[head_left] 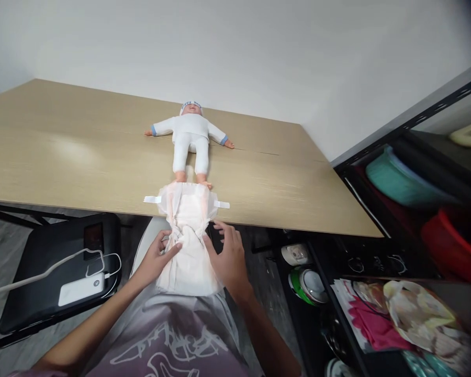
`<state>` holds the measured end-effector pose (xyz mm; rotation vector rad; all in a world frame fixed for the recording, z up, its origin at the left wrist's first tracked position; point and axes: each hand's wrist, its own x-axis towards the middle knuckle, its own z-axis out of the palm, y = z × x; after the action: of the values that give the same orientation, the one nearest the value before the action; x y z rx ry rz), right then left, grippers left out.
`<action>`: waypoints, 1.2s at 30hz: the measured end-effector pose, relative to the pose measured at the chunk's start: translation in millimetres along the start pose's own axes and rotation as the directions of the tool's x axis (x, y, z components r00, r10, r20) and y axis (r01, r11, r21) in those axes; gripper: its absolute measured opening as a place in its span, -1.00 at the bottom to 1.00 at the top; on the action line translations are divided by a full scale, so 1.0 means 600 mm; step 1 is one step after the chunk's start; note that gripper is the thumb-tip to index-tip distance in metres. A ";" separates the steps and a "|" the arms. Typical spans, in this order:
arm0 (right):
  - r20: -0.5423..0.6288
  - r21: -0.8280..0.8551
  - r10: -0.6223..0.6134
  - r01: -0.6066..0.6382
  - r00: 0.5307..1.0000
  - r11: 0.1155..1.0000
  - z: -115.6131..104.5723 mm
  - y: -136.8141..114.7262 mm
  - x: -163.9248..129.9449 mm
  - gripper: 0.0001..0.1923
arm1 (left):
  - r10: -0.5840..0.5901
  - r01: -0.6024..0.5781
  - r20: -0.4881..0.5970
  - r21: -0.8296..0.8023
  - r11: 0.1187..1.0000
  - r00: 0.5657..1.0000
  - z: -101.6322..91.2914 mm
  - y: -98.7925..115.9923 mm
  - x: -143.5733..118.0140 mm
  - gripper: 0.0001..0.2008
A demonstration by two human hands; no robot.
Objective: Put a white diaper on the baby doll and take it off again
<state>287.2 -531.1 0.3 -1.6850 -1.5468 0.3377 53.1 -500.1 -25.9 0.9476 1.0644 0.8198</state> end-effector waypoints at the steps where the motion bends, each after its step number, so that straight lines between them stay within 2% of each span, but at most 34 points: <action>1: -0.008 -0.014 -0.056 0.056 0.998 0.998 -0.002 -0.008 0.013 -0.53 | 0.004 -0.004 -0.003 0.027 1.000 1.000 0.000 0.000 -0.003 -0.23; 4: 0.087 -0.022 -0.227 0.230 0.970 0.973 0.017 -0.031 0.070 -0.49 | 0.042 -0.038 -0.030 0.114 0.993 0.999 -0.004 0.002 -0.011 -0.25; 7: 0.220 -0.065 -0.325 0.346 0.920 0.936 0.065 -0.039 0.131 -0.41 | 0.115 -0.101 -0.036 0.268 0.958 0.993 -0.018 0.002 -0.022 -0.27; 9: 0.291 -0.122 -0.323 0.370 0.900 0.921 0.098 -0.035 0.161 -0.35 | 0.180 -0.166 0.010 0.438 0.883 0.984 -0.034 0.007 -0.030 -0.31; 11: 0.348 -0.176 -0.284 0.359 0.894 0.916 0.123 -0.027 0.177 -0.31 | 0.246 -0.261 0.107 0.586 0.767 0.963 -0.056 0.022 -0.029 -0.36; 13: 0.378 -0.213 -0.247 0.343 0.892 0.915 0.137 -0.019 0.182 -0.29 | 0.334 -0.388 0.212 0.647 0.656 0.918 -0.080 0.053 -0.011 -0.47; 15: 0.387 -0.232 -0.236 0.342 0.891 0.911 0.143 -0.014 0.181 -0.28 | 0.458 -0.499 0.261 0.681 0.537 0.849 -0.100 0.099 0.029 -0.63; 17: 0.379 -0.241 -0.241 0.347 0.893 0.906 0.144 -0.012 0.178 -0.30 | 0.584 -0.539 0.268 0.763 0.356 0.766 -0.112 0.154 0.092 -0.74; 20: 0.364 -0.239 -0.260 0.360 0.894 0.902 0.143 -0.012 0.176 -0.31 | 0.657 -0.547 0.390 0.836 0.041 0.645 -0.107 0.232 0.210 -0.63; 22: 0.357 -0.224 -0.273 0.366 0.893 0.903 0.143 -0.012 0.175 -0.31 | 0.543 -0.608 0.574 0.781 -0.140 0.613 -0.091 0.271 0.285 -0.49; 24: 0.350 -0.202 -0.281 0.365 0.894 0.909 0.143 -0.011 0.174 -0.32 | 0.340 -0.710 0.744 0.661 -0.243 0.576 -0.068 0.296 0.347 -0.31; 26: 0.345 -0.180 -0.288 0.364 0.894 0.914 0.143 -0.009 0.173 -0.33 | 0.195 -0.800 0.837 0.546 -0.248 0.511 -0.047 0.309 0.392 -0.16; 27: 0.342 -0.171 -0.291 0.364 0.894 0.916 0.142 -0.008 0.173 -0.34 | 0.162 -0.834 0.865 0.501 -0.231 0.475 -0.037 0.312 0.409 -0.12; 30: 0.341 -0.148 -0.296 0.362 0.892 0.920 0.140 -0.007 0.171 -0.34 | 0.143 -0.892 0.911 0.408 -0.193 0.386 -0.014 0.314 0.443 -0.17; 32: 0.349 -0.138 -0.290 0.356 0.891 0.924 0.137 -0.008 0.172 -0.34 | 0.137 -0.898 0.922 0.385 -0.213 0.362 -0.004 0.313 0.453 -0.33; 34: 0.365 -0.133 -0.281 0.349 0.888 0.928 0.135 -0.008 0.175 -0.32 | 0.136 -0.891 0.921 0.387 -0.239 0.364 0.003 0.314 0.458 -0.53; 36: 0.386 -0.135 -0.272 0.346 0.882 0.929 0.135 -0.006 0.182 -0.28 | 0.146 -0.896 0.923 0.381 -0.228 0.355 0.008 0.321 0.460 -0.63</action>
<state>254.0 -400.2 -14.5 -1.5436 -2.1577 0.3442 117.4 -181.2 59.4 2.9652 0.2233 0.3101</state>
